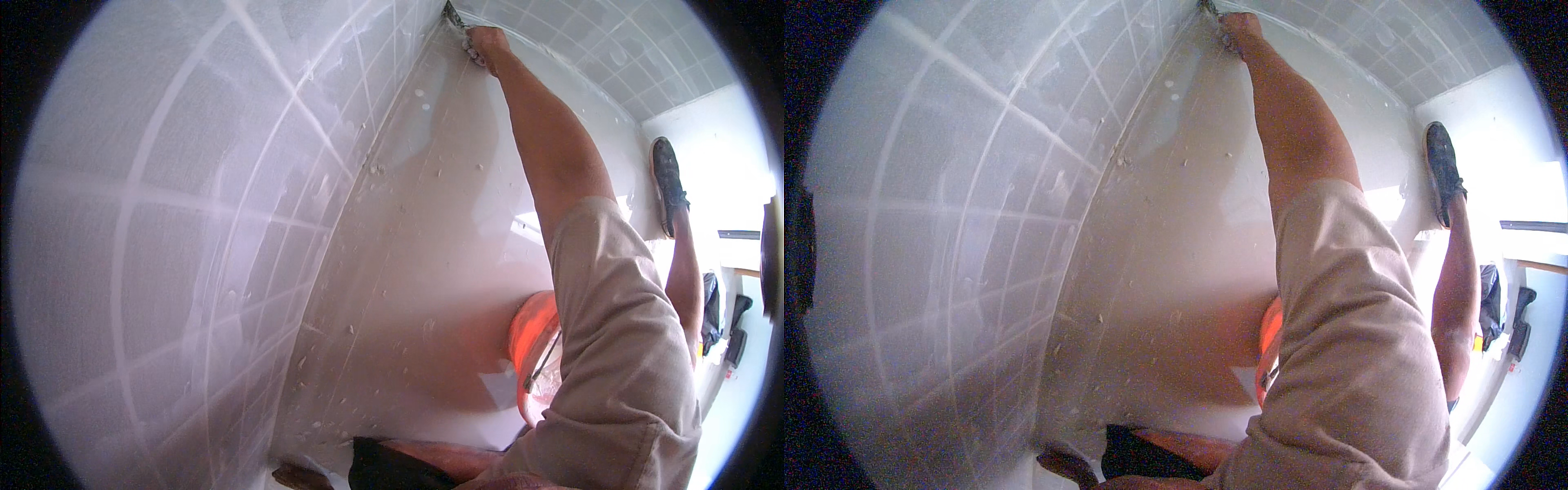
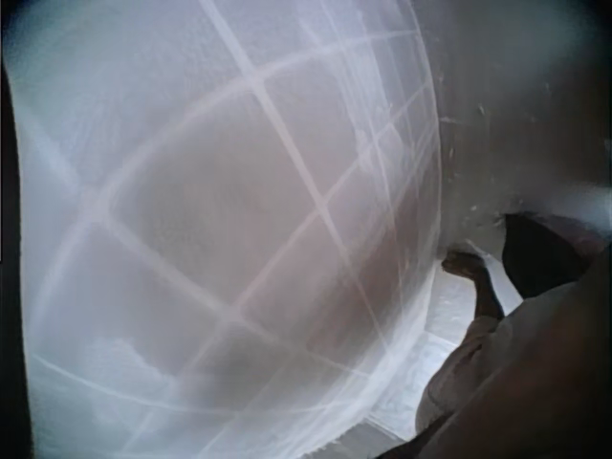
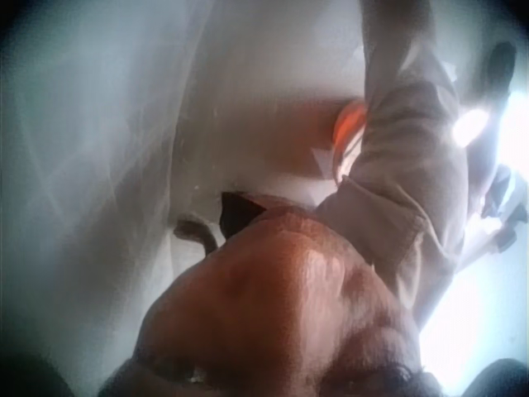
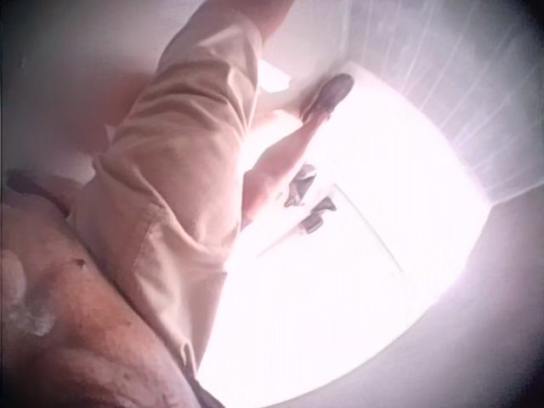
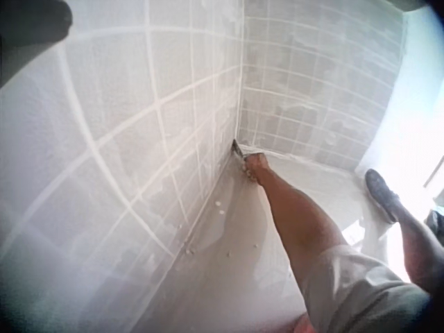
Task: The person applies white grout to the joints between wall tiles using a putty knife and a pink spreading tool, then wipes excess material from the tiles.
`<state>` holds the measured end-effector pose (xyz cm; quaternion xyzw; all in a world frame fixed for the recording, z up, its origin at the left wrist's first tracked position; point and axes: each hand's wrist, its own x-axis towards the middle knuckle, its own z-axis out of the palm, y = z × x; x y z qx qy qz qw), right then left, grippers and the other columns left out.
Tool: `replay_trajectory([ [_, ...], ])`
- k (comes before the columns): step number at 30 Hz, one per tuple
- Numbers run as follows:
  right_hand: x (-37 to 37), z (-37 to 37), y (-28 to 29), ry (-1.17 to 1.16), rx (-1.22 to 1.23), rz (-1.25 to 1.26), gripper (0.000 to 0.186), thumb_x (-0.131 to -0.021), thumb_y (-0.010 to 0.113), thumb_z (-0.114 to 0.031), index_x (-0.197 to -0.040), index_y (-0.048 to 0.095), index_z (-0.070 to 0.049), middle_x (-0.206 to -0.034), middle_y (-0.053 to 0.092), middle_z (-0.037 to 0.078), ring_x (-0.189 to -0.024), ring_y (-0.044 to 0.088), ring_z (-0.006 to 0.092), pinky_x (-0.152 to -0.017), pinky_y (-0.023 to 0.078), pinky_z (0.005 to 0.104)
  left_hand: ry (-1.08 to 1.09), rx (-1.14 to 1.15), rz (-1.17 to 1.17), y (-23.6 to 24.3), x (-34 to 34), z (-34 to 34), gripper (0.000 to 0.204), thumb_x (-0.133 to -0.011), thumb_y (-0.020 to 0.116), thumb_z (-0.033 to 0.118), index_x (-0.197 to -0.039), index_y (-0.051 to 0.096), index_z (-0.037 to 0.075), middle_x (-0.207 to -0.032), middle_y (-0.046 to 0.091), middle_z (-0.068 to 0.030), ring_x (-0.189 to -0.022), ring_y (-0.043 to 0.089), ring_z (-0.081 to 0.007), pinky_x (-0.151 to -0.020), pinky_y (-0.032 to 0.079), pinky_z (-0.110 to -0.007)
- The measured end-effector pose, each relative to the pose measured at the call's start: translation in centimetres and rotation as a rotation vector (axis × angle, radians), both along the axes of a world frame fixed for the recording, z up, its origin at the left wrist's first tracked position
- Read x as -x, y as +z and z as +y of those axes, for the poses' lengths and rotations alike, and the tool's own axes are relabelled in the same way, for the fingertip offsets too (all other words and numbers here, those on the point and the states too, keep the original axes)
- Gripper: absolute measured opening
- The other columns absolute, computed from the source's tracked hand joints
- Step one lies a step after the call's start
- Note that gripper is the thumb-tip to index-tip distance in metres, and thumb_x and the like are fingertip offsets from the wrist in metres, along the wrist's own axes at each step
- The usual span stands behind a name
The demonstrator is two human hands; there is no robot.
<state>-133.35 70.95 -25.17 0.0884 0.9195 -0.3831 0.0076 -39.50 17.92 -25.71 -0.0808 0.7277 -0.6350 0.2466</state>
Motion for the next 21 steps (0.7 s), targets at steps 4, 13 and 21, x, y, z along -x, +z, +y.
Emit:
replay_trajectory([
  [4,-1.2,1.2,2.0,0.030,-0.013,0.043,0.024,-0.093,0.059,-0.029,-0.087,0.066,-0.007,-0.075,0.063,0.007,-0.059,0.052,0.0170,-0.053,0.043,0.0363,0.035,-0.149,0.270,-3.7,-2.6,-2.5,0.038,-0.102,0.044,0.028,-0.127,0.054,0.001,-0.127,0.056,-0.0221,-0.118,0.051,-0.0399,-0.103,0.037,-0.049],
  [13,-7.7,-1.3,1.1,-0.227,0.609,0.012,0.021,-0.090,0.060,-0.024,-0.085,0.066,-0.004,-0.071,0.060,0.005,-0.054,0.051,0.0169,-0.050,0.041,0.0359,0.703,-0.572,0.445,6.9,7.6,4.5,0.039,-0.103,0.043,0.030,-0.127,0.054,0.001,-0.127,0.056,-0.0199,-0.117,0.052,-0.0365,-0.102,0.039,-0.047],
  [21,-0.2,0.2,-1.0,0.091,-0.198,0.251,0.024,-0.092,0.058,-0.023,-0.075,0.064,-0.007,-0.062,0.058,0.004,-0.050,0.050,0.0158,-0.046,0.038,0.0338,0.277,-0.302,0.274,-1.6,-1.2,-1.0,0.048,-0.099,0.048,0.042,-0.127,0.055,0.004,-0.123,0.057,-0.0145,-0.114,0.054,-0.0319,-0.098,0.041,-0.044],
])
